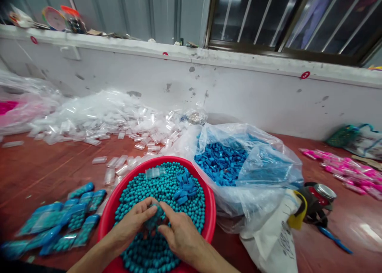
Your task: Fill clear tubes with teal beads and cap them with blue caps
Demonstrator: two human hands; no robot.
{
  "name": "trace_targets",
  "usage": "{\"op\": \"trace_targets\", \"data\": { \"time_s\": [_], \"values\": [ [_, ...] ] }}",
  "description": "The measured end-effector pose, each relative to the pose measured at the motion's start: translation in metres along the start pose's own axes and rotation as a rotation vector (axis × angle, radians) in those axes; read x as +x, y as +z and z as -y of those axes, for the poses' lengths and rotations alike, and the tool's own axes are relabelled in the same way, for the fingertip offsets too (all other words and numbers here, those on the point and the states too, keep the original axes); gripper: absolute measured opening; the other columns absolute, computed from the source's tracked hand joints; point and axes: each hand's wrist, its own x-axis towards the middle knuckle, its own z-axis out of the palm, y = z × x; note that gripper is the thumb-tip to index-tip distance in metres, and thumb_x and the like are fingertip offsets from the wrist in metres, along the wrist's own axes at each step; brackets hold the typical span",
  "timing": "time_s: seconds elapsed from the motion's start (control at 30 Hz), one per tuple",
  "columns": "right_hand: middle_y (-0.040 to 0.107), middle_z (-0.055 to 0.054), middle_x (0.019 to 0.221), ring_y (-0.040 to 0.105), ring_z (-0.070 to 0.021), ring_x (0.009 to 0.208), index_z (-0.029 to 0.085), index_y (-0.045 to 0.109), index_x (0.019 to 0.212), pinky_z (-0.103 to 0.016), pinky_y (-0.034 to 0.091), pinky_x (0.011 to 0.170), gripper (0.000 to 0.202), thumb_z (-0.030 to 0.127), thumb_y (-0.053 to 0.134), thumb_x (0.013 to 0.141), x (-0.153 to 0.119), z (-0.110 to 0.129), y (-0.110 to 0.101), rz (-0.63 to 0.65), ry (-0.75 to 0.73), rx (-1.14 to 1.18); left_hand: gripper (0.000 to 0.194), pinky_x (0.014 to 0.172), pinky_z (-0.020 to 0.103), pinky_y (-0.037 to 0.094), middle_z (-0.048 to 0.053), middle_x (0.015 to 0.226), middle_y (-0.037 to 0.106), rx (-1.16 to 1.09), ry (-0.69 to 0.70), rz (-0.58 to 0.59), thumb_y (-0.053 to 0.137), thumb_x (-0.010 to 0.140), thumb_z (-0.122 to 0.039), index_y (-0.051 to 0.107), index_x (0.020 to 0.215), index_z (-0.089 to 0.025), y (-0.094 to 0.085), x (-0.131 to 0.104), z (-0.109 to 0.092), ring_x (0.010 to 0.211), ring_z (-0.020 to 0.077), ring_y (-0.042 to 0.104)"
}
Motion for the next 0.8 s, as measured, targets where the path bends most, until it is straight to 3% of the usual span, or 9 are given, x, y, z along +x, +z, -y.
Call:
{"op": "trace_targets", "data": {
  "time_s": [0.1,0.2,0.33,0.47,0.63,0.8],
  "values": [
    [0.067,-0.002,0.09,0.061,-0.0186,0.082,0.025,0.048,0.121,-0.026,0.044,0.072,0.039,0.025,0.047,0.082,-0.004,-0.012,-0.018,0.034,0.057,-0.17,0.035,0.032,0.014,0.025,-0.003,0.058,0.056,0.012,-0.024,-0.06,0.053,0.07,-0.048,0.04,0.079,-0.017,0.0,0.002,0.002,0.038,0.0069,0.049],
    [0.065,-0.004,0.098,0.059,-0.0191,0.091,0.023,0.06,0.106,-0.027,0.041,0.08,0.027,0.024,0.044,0.083,0.008,-0.024,-0.04,-0.042,0.111,-0.377,0.036,0.033,0.014,0.028,-0.002,0.061,0.057,-0.032,-0.041,-0.108,0.054,0.069,-0.048,0.04,0.084,-0.017,-0.002,0.006,0.003,0.041,0.0081,0.052],
    [0.062,-0.005,0.102,0.057,-0.0178,0.094,0.022,0.057,0.107,-0.025,0.04,0.08,0.027,0.023,0.046,0.083,0.037,-0.031,-0.056,-0.09,0.168,-0.644,0.04,0.036,0.015,0.031,-0.002,0.064,0.057,-0.086,-0.046,-0.144,0.056,0.068,-0.045,0.041,0.091,-0.017,-0.007,0.006,0.006,0.044,0.0085,0.053],
    [0.063,-0.007,0.101,0.057,-0.0188,0.094,0.02,0.056,0.106,-0.025,0.039,0.078,0.026,0.026,0.042,0.086,0.057,-0.031,-0.065,-0.153,0.294,-0.748,0.037,0.034,0.015,0.029,-0.002,0.06,0.057,-0.076,-0.068,-0.184,0.054,0.068,-0.045,0.042,0.088,-0.016,-0.008,0.003,0.006,0.042,0.0085,0.052],
    [0.063,-0.009,0.093,0.058,-0.0207,0.087,0.017,0.056,0.097,-0.027,0.04,0.07,0.022,0.032,0.043,0.085,0.077,-0.033,-0.056,-0.195,0.335,-0.804,0.037,0.034,0.015,0.027,-0.001,0.061,0.058,-0.074,-0.074,-0.17,0.054,0.068,-0.046,0.043,0.088,-0.016,-0.005,0.002,0.003,0.041,0.0082,0.051],
    [0.059,-0.009,0.092,0.057,-0.0195,0.083,0.017,0.055,0.089,-0.027,0.04,0.067,0.013,0.021,0.045,0.083,0.091,-0.044,-0.033,-0.177,0.312,-0.808,0.039,0.035,0.016,0.029,-0.002,0.06,0.056,-0.021,-0.028,-0.218,0.055,0.067,-0.047,0.044,0.088,-0.017,-0.005,0.002,0.003,0.043,0.0092,0.052]
  ]
}}
